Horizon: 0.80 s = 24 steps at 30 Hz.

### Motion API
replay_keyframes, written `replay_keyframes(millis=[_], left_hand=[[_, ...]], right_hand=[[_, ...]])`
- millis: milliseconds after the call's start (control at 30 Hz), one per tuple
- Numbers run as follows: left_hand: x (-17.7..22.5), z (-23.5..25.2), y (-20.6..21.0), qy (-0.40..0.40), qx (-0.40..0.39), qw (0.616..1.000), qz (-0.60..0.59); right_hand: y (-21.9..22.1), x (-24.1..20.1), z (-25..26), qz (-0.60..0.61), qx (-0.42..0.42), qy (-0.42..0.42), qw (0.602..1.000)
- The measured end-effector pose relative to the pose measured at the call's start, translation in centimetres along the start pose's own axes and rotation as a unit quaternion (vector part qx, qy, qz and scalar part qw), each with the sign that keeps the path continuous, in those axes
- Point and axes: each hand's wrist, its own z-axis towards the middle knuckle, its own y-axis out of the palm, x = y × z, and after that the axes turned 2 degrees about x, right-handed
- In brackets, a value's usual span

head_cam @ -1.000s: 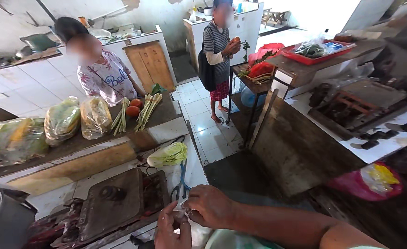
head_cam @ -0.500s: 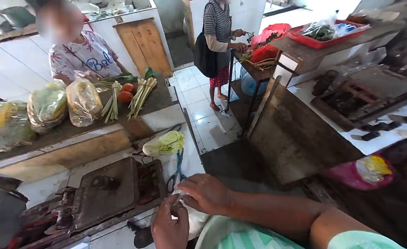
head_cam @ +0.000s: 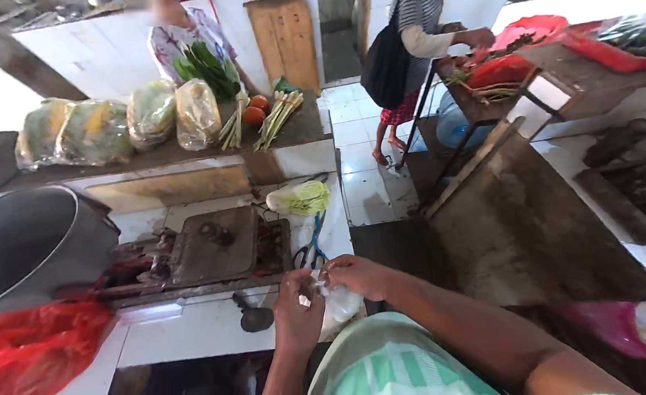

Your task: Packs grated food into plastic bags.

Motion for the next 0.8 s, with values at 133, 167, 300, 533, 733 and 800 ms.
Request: replay_keyframes(millis=[133, 167, 300, 533, 733, 800], left_hand=[[-0.3, -0.5, -0.3, 0.051, 0.061, 0.992, 0.101], [-0.1, -0.7, -0.8, 0.067, 0.064, 0.989, 0.116], [1.8, -0.9, -2.0, 0.024, 0.006, 0.997, 0.079], [3.6, 0.0, -3.4, -0.007, -0.023, 0.998, 0.066], [1.1, -2.5, -4.6, -0.070, -0.110, 0.981, 0.147], [-0.3, -3.7, -4.3, -0.082, -0.139, 0.969, 0.189]], right_hand=[[0.0, -0.9, 0.3, 0.052, 0.027, 0.012, 0.998], [-0.1, -1.1, 0.5, 0.055, 0.028, 0.004, 0.998], [0.1, -1.6, 0.4, -0.003, 0.009, -0.016, 1.000], [-0.2, -3.0, 0.3, -0.204, -0.009, -0.130, 0.970], [-2.2, -0.3, 1.8, -0.448, 0.140, -0.169, 0.867], [-2.8, 1.8, 2.5, -0.457, 0.155, -0.110, 0.869]])
